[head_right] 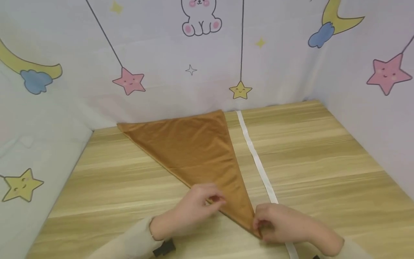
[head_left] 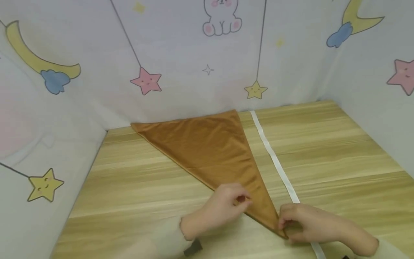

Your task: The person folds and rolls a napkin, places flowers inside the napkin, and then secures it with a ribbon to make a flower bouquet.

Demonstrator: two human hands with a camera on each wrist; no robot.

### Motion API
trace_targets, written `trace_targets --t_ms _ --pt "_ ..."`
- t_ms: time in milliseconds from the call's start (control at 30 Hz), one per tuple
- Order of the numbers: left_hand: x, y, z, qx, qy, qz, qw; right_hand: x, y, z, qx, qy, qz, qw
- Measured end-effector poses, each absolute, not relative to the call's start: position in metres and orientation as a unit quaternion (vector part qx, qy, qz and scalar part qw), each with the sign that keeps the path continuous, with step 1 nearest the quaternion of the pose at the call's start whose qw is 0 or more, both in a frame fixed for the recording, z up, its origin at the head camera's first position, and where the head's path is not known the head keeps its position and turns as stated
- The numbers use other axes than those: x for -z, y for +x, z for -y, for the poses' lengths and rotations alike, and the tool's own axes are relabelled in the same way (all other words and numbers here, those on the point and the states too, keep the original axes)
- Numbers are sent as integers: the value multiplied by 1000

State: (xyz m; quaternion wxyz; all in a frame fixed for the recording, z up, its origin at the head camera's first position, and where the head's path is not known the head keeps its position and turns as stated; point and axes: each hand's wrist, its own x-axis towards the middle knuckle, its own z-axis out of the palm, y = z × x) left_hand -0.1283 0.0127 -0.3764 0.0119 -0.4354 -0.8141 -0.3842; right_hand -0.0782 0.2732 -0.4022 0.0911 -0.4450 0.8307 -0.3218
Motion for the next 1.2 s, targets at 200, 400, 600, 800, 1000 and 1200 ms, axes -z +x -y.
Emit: trace_targets --t_ms 200,400,600,800,1000,1200 --pt "395 -101 -45 298 -487 821 -24 403 -77 -273 308 -450 -833 96" --pt "404 -95 -60 261 -509 816 -85 408 -80 -272 305 -476 -823 58" --pt "405 -96 -63 249 -507 818 -112 413 -82 -270 301 -485 -821 33" --pt "406 -97 -64 248 -498 819 -138 416 -83 -271 300 -490 -818 32" --pt "408 -99 -64 252 -503 815 -137 417 -88 -271 299 -500 -812 41" --pt "410 -96 -67 257 -478 829 -135 417 -91 -267 328 -474 -812 94"
